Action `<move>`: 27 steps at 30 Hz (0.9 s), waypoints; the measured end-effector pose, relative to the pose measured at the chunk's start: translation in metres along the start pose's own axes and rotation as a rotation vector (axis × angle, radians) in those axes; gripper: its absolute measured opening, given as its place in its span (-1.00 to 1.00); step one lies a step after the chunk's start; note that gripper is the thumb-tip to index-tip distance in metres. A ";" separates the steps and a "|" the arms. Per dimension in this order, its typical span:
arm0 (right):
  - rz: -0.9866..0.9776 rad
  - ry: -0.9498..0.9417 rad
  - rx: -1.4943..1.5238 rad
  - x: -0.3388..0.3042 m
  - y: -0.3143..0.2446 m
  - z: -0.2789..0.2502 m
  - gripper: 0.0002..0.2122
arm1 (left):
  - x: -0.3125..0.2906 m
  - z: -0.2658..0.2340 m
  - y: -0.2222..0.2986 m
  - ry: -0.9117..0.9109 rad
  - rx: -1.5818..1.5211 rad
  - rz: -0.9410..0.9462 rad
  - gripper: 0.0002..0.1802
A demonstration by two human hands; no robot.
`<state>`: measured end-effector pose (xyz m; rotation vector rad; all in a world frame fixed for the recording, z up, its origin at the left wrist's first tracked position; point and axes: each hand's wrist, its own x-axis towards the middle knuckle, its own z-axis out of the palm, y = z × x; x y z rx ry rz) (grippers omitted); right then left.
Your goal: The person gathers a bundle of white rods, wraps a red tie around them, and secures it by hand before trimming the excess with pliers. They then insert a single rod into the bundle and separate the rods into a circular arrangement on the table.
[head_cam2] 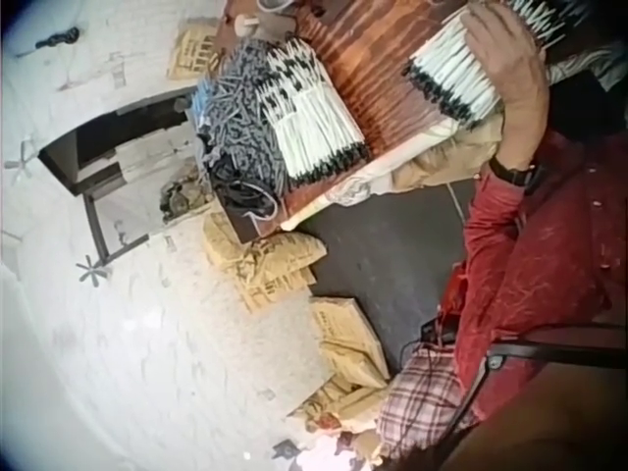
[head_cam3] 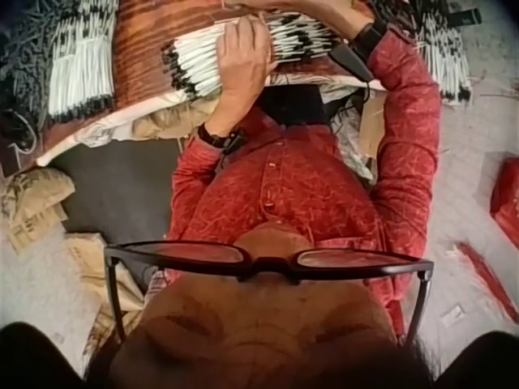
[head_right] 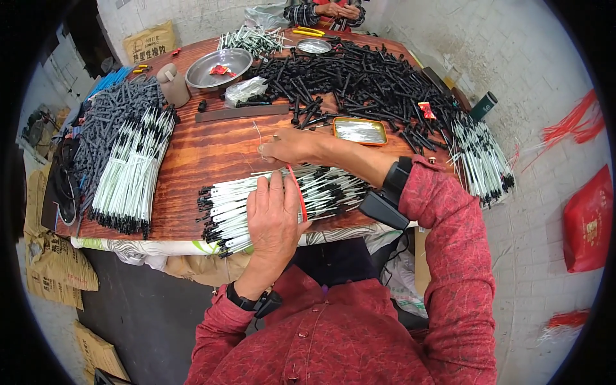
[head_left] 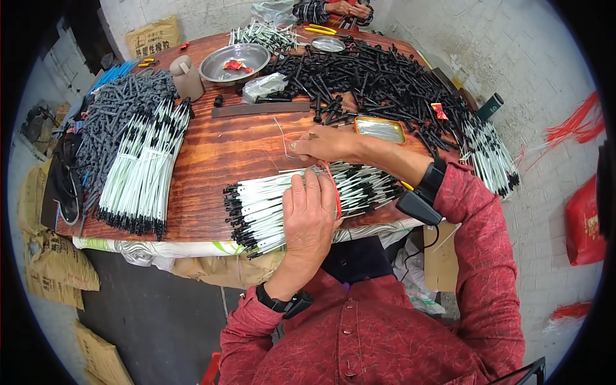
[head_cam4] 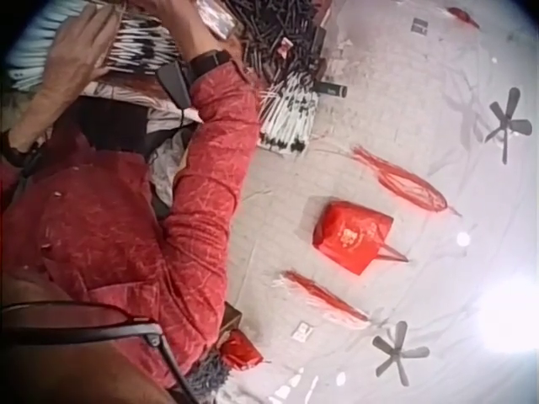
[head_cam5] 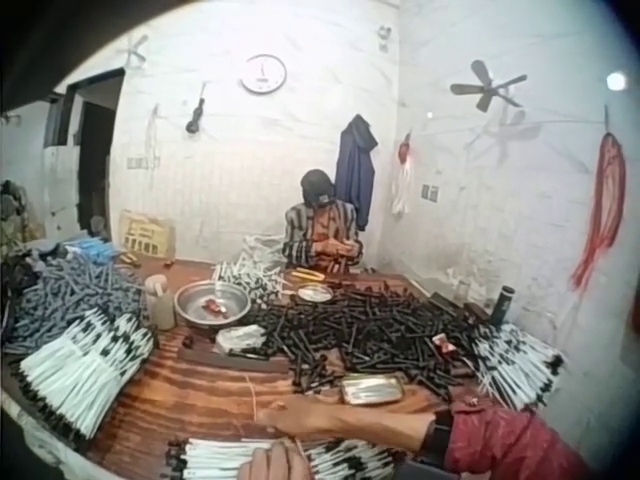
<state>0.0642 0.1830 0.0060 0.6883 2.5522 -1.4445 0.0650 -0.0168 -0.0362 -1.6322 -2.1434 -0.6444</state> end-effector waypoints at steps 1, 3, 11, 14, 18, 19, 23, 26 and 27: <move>0.014 0.041 0.054 -0.002 0.002 0.004 -0.65 | 0.000 -0.001 0.000 0.000 -0.001 0.001 0.10; 0.027 0.083 0.108 -0.008 0.001 0.009 -0.66 | 0.000 -0.004 0.000 -0.009 -0.010 -0.005 0.08; -0.071 0.117 0.785 -0.046 -0.006 0.014 -0.56 | -0.007 0.005 0.006 0.044 0.032 -0.028 0.18; -0.243 0.011 0.883 -0.054 -0.001 0.016 -0.55 | -0.007 0.007 0.008 0.062 0.047 -0.043 0.26; -0.330 0.058 1.055 -0.070 0.004 0.022 -0.55 | 0.000 -0.002 0.009 0.035 0.048 -0.054 0.21; -0.335 0.058 1.066 -0.072 0.008 0.022 -0.55 | 0.004 -0.008 0.010 -0.012 0.050 -0.056 0.14; -0.427 0.004 1.195 -0.077 0.014 0.026 -0.55 | 0.020 -0.029 0.017 -0.275 0.058 -0.086 0.10; -0.415 -0.023 1.152 -0.085 0.012 0.030 -0.55 | 0.031 -0.036 0.016 -0.413 0.075 -0.075 0.13; -0.431 -0.024 1.162 -0.086 0.013 0.031 -0.55 | 0.034 -0.039 0.015 -0.442 0.080 -0.050 0.14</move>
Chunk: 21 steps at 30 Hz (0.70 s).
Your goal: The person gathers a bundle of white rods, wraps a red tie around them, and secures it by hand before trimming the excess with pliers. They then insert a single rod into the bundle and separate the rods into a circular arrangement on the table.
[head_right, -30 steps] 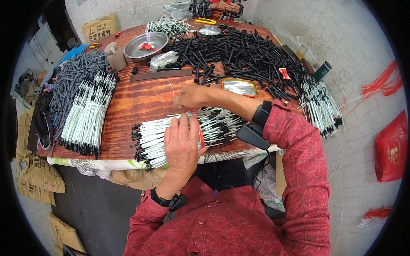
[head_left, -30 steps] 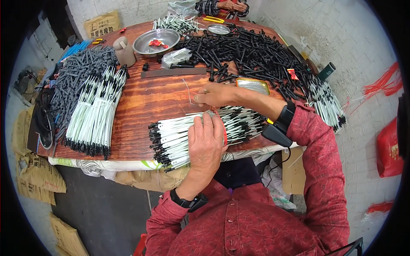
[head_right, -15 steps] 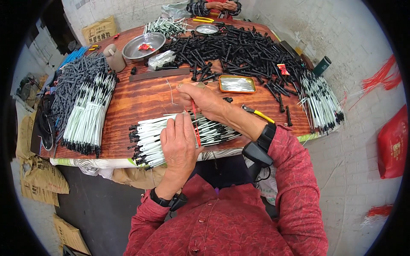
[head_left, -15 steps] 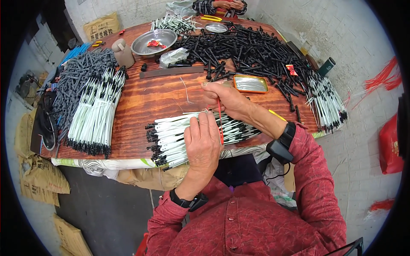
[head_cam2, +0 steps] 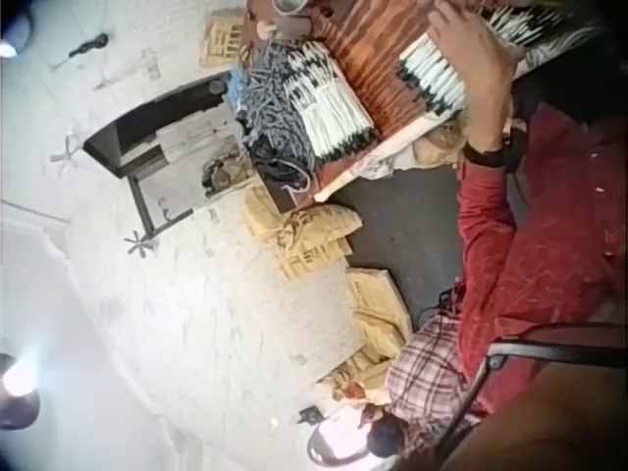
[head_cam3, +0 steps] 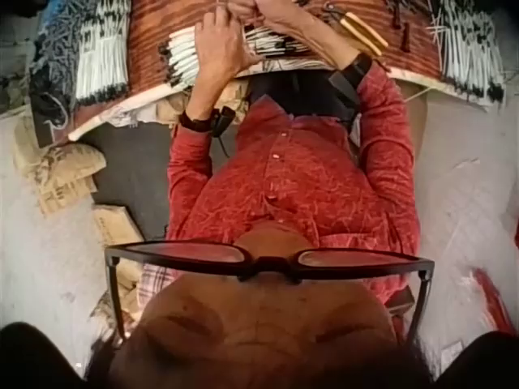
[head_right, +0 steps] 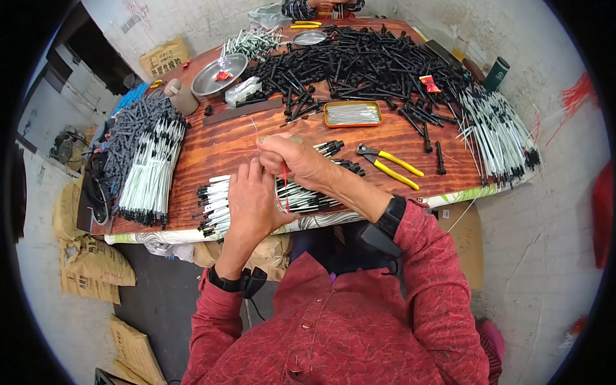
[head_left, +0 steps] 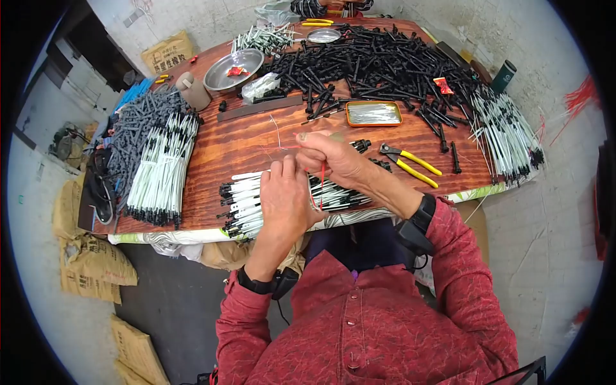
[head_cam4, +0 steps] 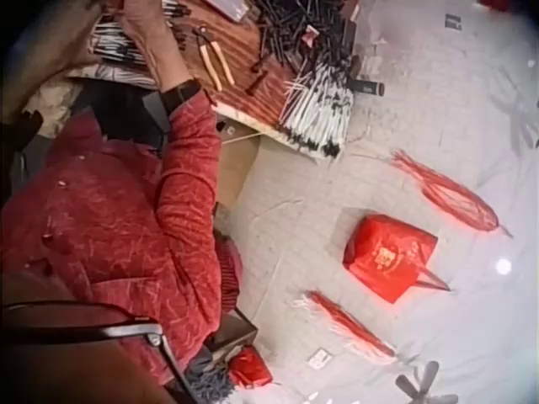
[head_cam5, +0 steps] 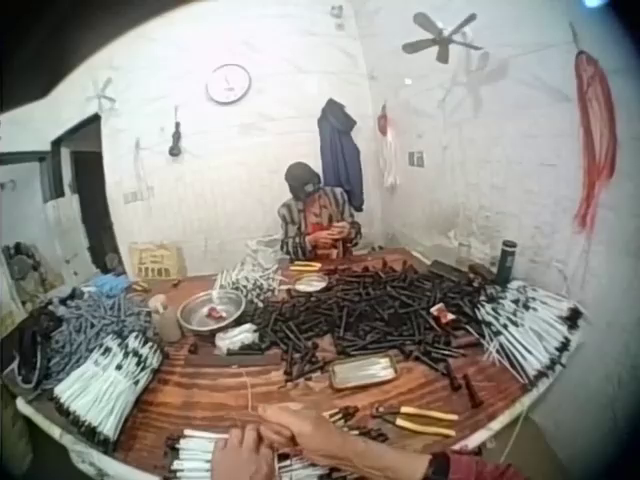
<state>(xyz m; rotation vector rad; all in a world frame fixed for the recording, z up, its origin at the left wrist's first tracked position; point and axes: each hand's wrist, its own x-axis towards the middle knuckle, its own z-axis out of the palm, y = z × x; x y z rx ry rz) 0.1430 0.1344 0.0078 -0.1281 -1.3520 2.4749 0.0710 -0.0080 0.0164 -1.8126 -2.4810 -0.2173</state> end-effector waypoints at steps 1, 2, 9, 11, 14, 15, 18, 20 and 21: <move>-0.032 -0.008 -0.008 -0.002 0.001 -0.003 -0.55 | 0.002 -0.003 0.000 -0.027 0.009 0.028 0.15; -0.064 -0.014 -0.017 -0.004 0.003 -0.006 -0.56 | 0.003 -0.002 -0.001 -0.027 0.026 0.037 0.15; -0.122 -0.085 -0.008 -0.004 -0.005 -0.004 -0.57 | 0.020 0.011 -0.029 0.092 -0.252 0.277 -0.03; -0.103 -0.105 -0.016 -0.003 -0.009 -0.003 -0.59 | 0.022 0.005 -0.026 0.124 -0.196 0.265 -0.03; -0.133 -0.097 0.013 0.006 -0.011 0.002 -0.56 | 0.024 0.000 -0.020 0.173 -0.096 0.229 -0.05; -0.141 -0.093 0.026 0.008 -0.011 0.003 -0.54 | 0.030 0.005 -0.023 0.177 -0.080 0.220 -0.06; -0.070 -0.062 0.142 0.011 -0.002 -0.015 -0.54 | 0.043 0.011 -0.028 0.194 -0.045 0.187 -0.09; -0.033 -0.040 0.200 0.016 0.002 -0.029 -0.54 | 0.048 0.014 -0.023 0.126 -0.047 0.152 -0.10; -0.044 -0.076 0.192 0.018 -0.001 -0.030 -0.55 | 0.049 0.016 -0.021 0.088 -0.051 0.132 -0.10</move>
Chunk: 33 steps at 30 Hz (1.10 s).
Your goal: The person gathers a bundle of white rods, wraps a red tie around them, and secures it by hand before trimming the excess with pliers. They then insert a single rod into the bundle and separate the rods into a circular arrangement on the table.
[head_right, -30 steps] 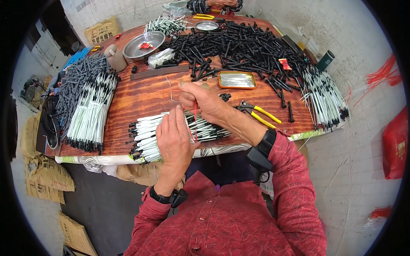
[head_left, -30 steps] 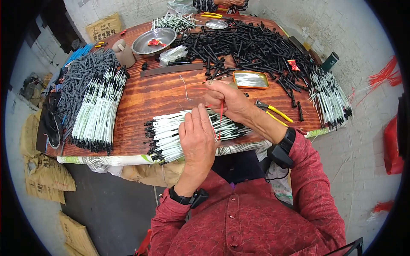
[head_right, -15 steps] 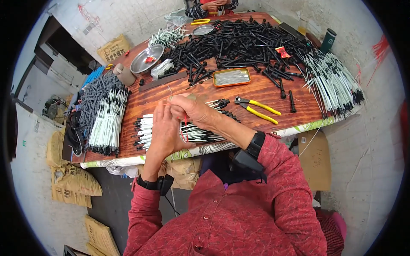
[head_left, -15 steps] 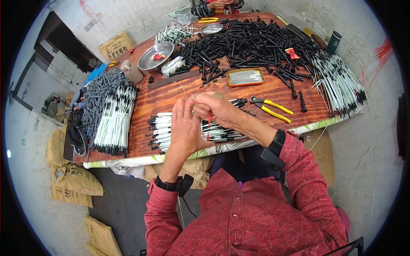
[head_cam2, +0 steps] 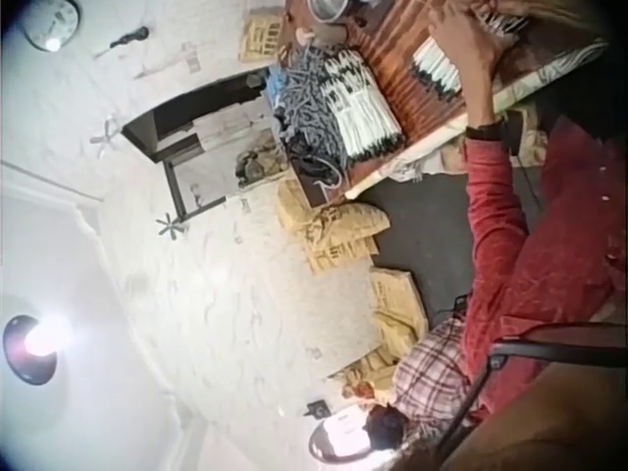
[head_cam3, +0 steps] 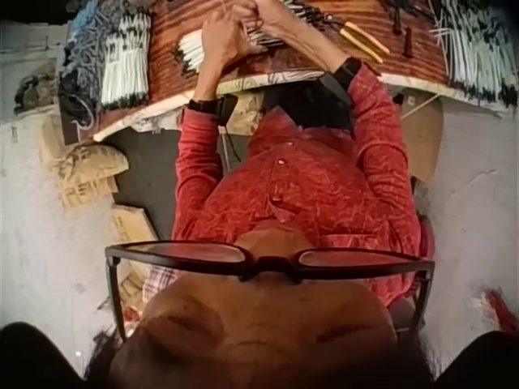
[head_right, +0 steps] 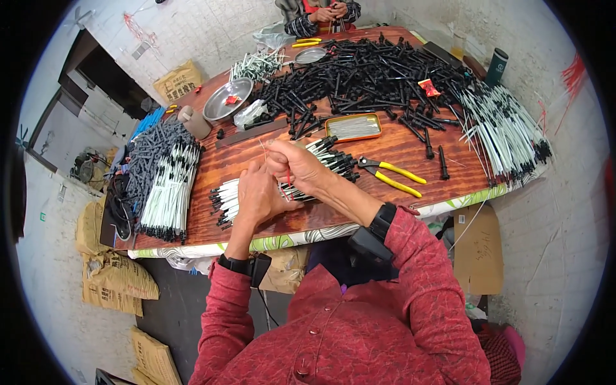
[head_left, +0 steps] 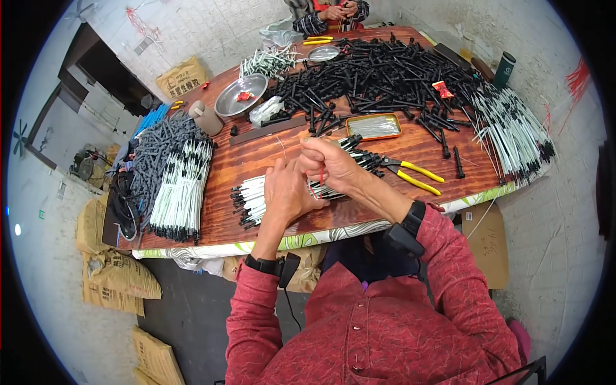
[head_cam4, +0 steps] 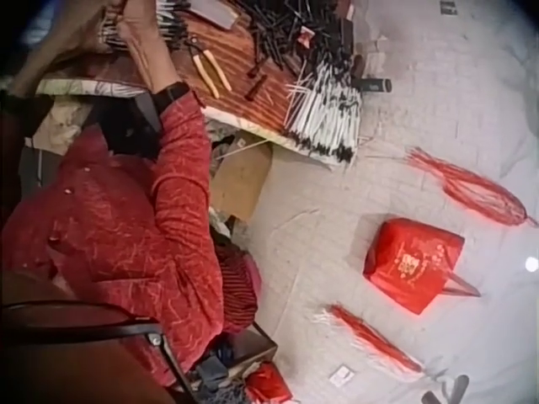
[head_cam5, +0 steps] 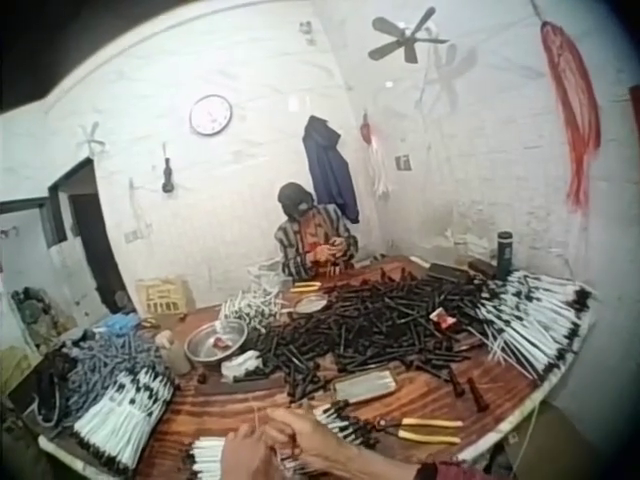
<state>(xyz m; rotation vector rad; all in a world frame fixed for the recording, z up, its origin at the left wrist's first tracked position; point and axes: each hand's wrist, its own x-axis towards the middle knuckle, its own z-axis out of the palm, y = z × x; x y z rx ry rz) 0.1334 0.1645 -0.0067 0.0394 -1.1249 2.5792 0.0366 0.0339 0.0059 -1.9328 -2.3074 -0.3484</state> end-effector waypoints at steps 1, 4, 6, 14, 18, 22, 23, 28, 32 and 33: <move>-0.008 -0.037 -0.009 0.001 -0.003 -0.001 -0.55 | 0.001 0.000 0.000 -0.002 -0.005 -0.004 -0.10; -0.056 0.002 -0.229 -0.005 -0.006 0.002 -0.57 | 0.006 -0.004 0.003 -0.030 0.024 -0.066 -0.11; -0.146 0.123 -0.647 -0.006 -0.017 0.020 -0.58 | 0.003 -0.001 0.000 -0.003 0.023 -0.067 -0.10; -0.076 0.345 -0.813 -0.030 -0.083 0.042 -0.67 | 0.000 0.006 0.001 0.097 -0.012 -0.010 -0.09; -0.583 0.455 -1.313 -0.049 -0.092 0.094 -0.83 | -0.004 0.006 -0.006 0.105 -0.028 -0.019 -0.12; -1.170 -0.266 -1.843 -0.086 -0.067 0.100 -0.84 | -0.002 0.012 -0.011 0.122 -0.030 -0.016 -0.15; -1.000 -0.495 -1.850 -0.101 -0.057 0.105 -0.80 | -0.001 0.013 -0.011 0.127 -0.035 -0.006 -0.16; -0.606 -0.374 -2.130 -0.107 -0.014 0.073 -0.67 | 0.006 0.031 -0.020 0.106 0.048 -0.004 -0.18; -0.483 0.040 -2.271 -0.087 -0.013 0.045 -0.53 | 0.000 0.020 -0.011 0.146 -0.010 0.003 -0.13; -0.451 0.076 -2.315 -0.083 -0.014 0.040 -0.52 | 0.000 0.020 -0.011 0.148 -0.010 0.005 -0.13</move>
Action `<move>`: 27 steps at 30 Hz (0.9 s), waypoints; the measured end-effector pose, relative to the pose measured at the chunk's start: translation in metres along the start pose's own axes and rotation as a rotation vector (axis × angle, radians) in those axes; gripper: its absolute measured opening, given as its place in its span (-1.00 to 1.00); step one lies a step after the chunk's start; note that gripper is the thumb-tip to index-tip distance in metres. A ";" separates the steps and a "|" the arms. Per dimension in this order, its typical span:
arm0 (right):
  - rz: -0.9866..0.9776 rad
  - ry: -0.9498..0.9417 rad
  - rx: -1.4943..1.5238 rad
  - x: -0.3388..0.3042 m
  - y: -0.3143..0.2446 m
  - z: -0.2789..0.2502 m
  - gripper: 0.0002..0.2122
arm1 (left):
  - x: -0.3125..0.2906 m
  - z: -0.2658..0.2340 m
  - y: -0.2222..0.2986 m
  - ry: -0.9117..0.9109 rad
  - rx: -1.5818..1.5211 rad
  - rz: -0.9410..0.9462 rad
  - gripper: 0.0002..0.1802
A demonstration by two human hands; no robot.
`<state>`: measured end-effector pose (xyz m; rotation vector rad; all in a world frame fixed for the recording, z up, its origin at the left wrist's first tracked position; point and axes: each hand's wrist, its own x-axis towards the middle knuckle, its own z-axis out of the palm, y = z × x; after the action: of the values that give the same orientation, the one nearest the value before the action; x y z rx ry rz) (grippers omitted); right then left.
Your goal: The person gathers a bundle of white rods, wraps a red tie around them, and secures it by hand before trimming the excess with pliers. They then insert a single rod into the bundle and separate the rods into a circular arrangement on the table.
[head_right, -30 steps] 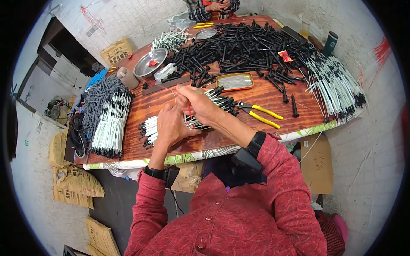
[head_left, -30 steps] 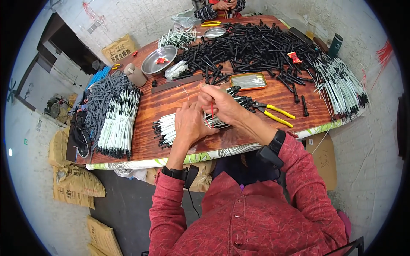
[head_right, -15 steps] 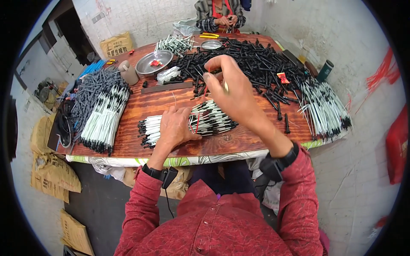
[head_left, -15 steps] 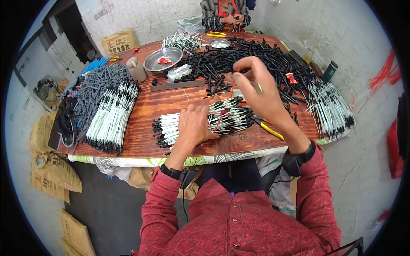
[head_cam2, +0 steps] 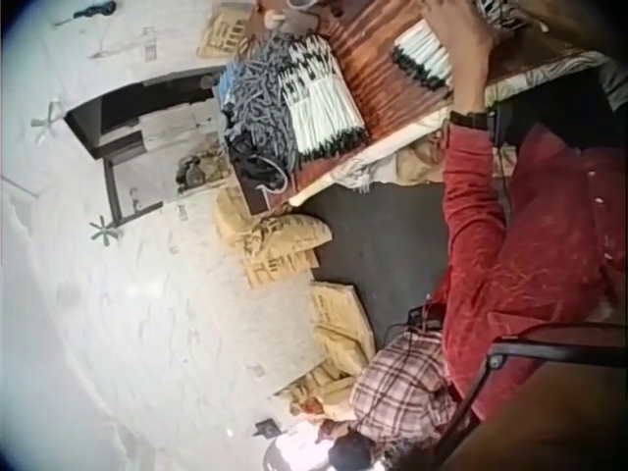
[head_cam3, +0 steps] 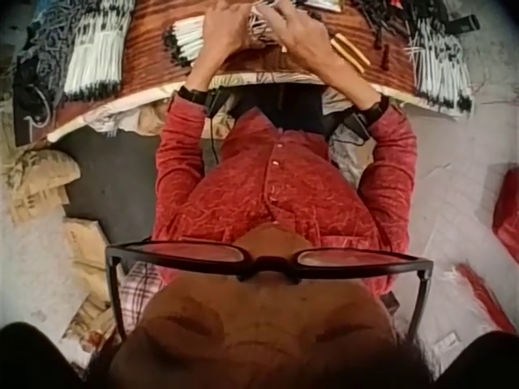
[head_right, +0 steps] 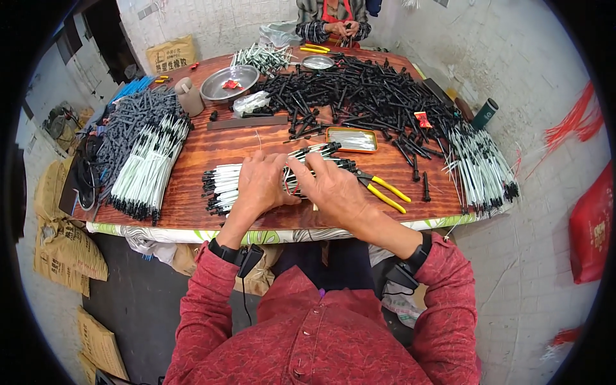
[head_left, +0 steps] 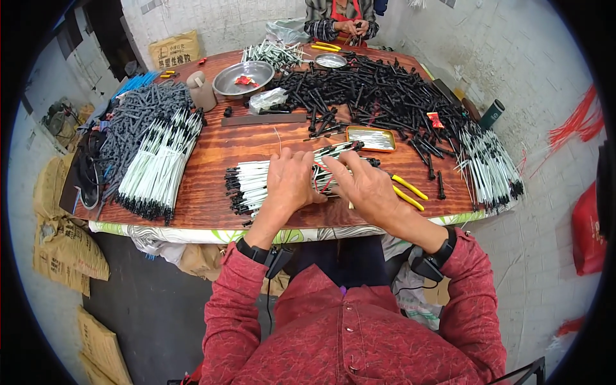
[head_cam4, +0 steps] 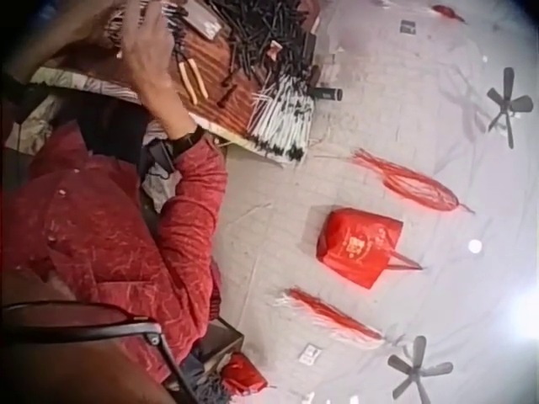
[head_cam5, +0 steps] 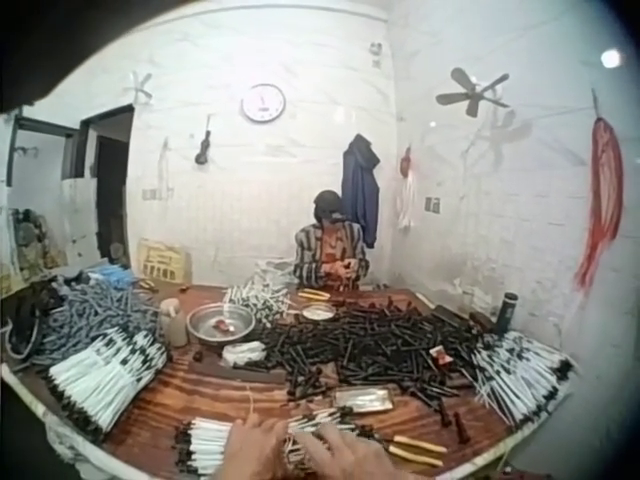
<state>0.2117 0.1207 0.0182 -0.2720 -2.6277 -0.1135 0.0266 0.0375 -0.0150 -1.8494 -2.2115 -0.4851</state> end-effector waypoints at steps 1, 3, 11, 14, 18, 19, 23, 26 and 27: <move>0.028 -0.017 -0.045 0.003 0.004 0.003 -0.50 | 0.000 0.001 0.000 0.001 0.002 0.000 -0.12; 0.009 0.007 -0.075 0.008 0.011 0.006 -0.53 | 0.000 0.001 0.001 0.005 0.004 -0.006 -0.11; -0.079 -0.005 -0.099 0.004 0.031 0.011 -0.78 | -0.001 -0.006 0.005 -0.063 0.005 -0.036 -0.14; -0.088 -0.028 -0.107 0.008 0.031 0.011 -0.84 | -0.003 -0.004 0.006 -0.047 -0.001 -0.033 -0.13; -0.141 0.019 -0.034 0.016 0.033 -0.001 -0.86 | -0.005 -0.002 0.007 -0.024 -0.001 -0.029 -0.11; -0.102 -0.071 0.059 0.018 0.033 -0.006 -0.86 | -0.006 -0.002 0.007 -0.016 0.000 -0.028 -0.11; -0.022 -0.219 0.425 0.021 0.038 -0.003 -0.81 | -0.007 -0.001 0.011 -0.004 -0.009 -0.029 -0.12; -0.020 -0.152 0.790 0.021 0.040 0.009 -0.77 | -0.012 -0.001 0.014 0.018 -0.039 -0.027 -0.08; 0.069 -0.207 0.937 0.025 0.035 0.010 -0.74 | -0.014 -0.001 0.015 0.028 -0.054 -0.028 -0.06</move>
<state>0.1931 0.1604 0.0230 -0.0392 -2.5414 1.1812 0.0435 0.0270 -0.0176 -1.8295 -2.2300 -0.5778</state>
